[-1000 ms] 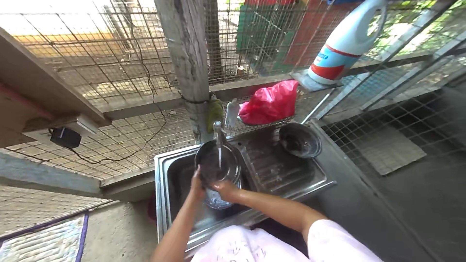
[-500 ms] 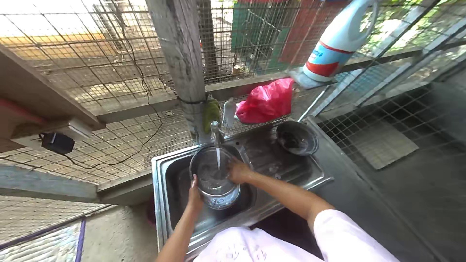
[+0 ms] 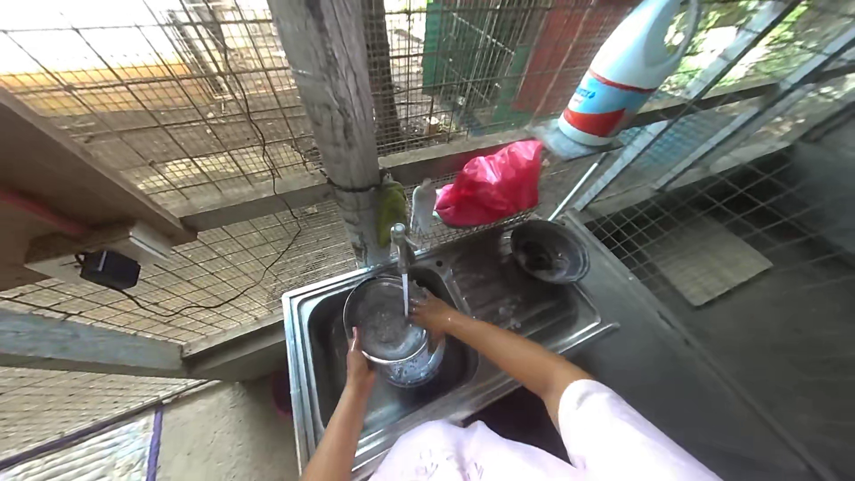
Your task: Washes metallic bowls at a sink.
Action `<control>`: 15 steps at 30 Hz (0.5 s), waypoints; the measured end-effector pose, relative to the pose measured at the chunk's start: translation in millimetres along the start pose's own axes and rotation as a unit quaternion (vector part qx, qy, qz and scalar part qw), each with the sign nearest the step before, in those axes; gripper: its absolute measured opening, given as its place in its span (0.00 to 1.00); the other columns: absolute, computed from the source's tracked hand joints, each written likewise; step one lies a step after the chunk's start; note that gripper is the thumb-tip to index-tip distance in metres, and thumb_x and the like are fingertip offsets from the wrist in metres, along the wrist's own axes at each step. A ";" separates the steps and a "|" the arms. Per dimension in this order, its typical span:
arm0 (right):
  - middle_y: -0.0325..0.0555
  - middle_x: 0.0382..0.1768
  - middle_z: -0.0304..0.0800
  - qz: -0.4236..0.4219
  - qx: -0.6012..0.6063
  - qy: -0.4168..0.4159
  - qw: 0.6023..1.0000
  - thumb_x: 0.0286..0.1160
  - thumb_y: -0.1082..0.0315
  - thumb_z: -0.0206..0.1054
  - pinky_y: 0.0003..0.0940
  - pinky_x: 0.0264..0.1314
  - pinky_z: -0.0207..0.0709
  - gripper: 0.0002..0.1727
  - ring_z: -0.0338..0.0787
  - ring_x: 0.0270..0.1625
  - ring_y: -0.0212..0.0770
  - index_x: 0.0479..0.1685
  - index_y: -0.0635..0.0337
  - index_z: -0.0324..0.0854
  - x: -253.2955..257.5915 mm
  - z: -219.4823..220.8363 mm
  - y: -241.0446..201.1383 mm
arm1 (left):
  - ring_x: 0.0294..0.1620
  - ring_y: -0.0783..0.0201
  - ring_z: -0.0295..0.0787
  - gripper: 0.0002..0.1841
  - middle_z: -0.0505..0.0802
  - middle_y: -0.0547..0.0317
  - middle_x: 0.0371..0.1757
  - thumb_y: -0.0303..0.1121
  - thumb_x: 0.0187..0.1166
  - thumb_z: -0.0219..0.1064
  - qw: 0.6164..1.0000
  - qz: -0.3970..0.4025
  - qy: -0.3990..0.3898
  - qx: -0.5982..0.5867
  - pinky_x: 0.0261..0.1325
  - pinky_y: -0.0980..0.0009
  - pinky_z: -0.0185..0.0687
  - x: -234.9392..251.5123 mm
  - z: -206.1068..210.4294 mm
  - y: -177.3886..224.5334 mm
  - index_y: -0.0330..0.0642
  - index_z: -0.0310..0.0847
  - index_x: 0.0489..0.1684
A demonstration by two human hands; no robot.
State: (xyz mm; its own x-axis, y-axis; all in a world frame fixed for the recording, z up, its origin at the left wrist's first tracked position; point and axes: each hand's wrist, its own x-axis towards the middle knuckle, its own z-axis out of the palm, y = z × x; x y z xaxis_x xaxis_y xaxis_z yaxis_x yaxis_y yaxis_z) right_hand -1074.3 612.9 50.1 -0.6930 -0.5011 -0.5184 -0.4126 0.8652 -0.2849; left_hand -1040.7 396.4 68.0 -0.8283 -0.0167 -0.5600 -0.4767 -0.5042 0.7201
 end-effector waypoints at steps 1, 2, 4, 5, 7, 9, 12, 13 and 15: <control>0.62 0.91 0.56 0.007 0.037 -0.012 0.999 0.51 0.43 0.87 0.81 0.87 0.16 0.59 0.44 0.95 0.67 0.88 0.59 0.66 0.8 -4.2 -10.7 | 0.66 0.58 0.84 0.27 0.83 0.45 0.71 0.48 0.96 0.38 1.000 0.012 0.002 -0.015 0.65 0.56 0.83 4.7 1.4 2.6 0.42 0.58 0.86; 0.62 0.92 0.55 0.007 0.091 -0.017 0.996 0.61 0.40 0.81 0.83 0.85 0.15 0.55 0.44 0.95 0.68 0.90 0.58 0.64 -2.7 -9.1 -24.7 | 0.65 0.59 0.85 0.27 0.83 0.46 0.70 0.47 0.96 0.37 0.999 0.025 0.000 -0.026 0.64 0.56 0.84 9.9 1.0 7.8 0.42 0.58 0.85; 0.59 0.88 0.66 -0.002 0.163 0.001 0.987 0.84 0.37 0.59 0.83 0.87 0.18 0.40 0.47 0.95 0.65 0.83 0.60 0.74 -14.0 -11.5 -49.0 | 0.65 0.61 0.84 0.26 0.83 0.48 0.70 0.46 0.97 0.36 0.998 0.046 -0.005 -0.030 0.65 0.58 0.83 15.2 -6.2 19.7 0.41 0.59 0.85; 0.57 0.86 0.71 0.004 0.169 0.015 0.985 0.89 0.39 0.51 0.82 0.87 0.18 0.37 0.48 0.96 0.63 0.79 0.61 0.78 -18.0 -12.5 -53.3 | 0.65 0.62 0.85 0.26 0.84 0.49 0.69 0.45 0.97 0.36 0.998 0.050 -0.009 -0.022 0.65 0.59 0.83 14.2 -10.5 24.5 0.40 0.60 0.84; 0.56 0.88 0.67 0.051 0.123 0.065 0.989 0.90 0.46 0.53 0.80 0.88 0.14 0.33 0.45 0.96 0.60 0.79 0.65 0.76 -17.1 -16.1 -40.1 | 0.62 0.63 0.86 0.25 0.85 0.50 0.66 0.45 0.97 0.35 0.999 0.031 -0.024 -0.002 0.63 0.60 0.84 6.8 -9.5 24.2 0.40 0.62 0.81; 0.54 0.95 0.48 0.103 0.077 0.122 0.984 0.84 0.61 0.60 0.75 0.89 0.09 0.35 0.35 0.98 0.55 0.89 0.66 0.61 -3.7 -17.0 -26.3 | 0.60 0.60 0.88 0.26 0.87 0.48 0.64 0.47 0.97 0.36 0.999 -0.016 -0.044 0.013 0.61 0.58 0.86 -9.4 2.7 11.1 0.40 0.63 0.81; 0.55 0.97 0.34 0.118 0.154 0.193 0.962 0.79 0.60 0.64 0.64 0.95 0.26 0.45 0.37 0.98 0.54 0.96 0.59 0.47 26.0 -7.8 -47.6 | 0.59 0.59 0.88 0.26 0.87 0.47 0.64 0.47 0.97 0.35 0.997 -0.044 -0.064 0.000 0.60 0.58 0.86 -17.0 23.6 -7.3 0.40 0.63 0.82; 0.55 0.97 0.38 0.095 0.216 0.195 0.952 0.80 0.56 0.66 0.60 0.95 0.41 0.45 0.46 0.97 0.55 0.96 0.57 0.49 27.6 -5.0 -64.3 | 0.58 0.62 0.88 0.26 0.88 0.49 0.61 0.47 0.97 0.35 0.997 -0.038 -0.067 -0.010 0.59 0.60 0.86 -14.4 25.6 -7.8 0.40 0.65 0.79; 0.59 0.91 0.58 -0.011 0.298 0.174 0.938 0.86 0.60 0.59 0.59 0.93 0.50 0.33 0.59 0.93 0.58 0.90 0.61 0.63 30.4 11.7 -78.1 | 0.47 0.66 0.89 0.24 0.90 0.55 0.48 0.46 0.97 0.35 0.998 -0.012 -0.049 -0.021 0.51 0.65 0.87 -3.8 20.9 -1.3 0.40 0.71 0.68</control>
State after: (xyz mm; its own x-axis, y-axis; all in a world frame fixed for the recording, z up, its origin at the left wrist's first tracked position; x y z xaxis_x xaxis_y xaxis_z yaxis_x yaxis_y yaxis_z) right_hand -1056.2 530.3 47.2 -0.8827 -0.4032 -0.2416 -0.0964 0.6584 -0.7464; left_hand -1043.1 415.2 77.7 -0.8425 0.0805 -0.5326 -0.4860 -0.5398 0.6873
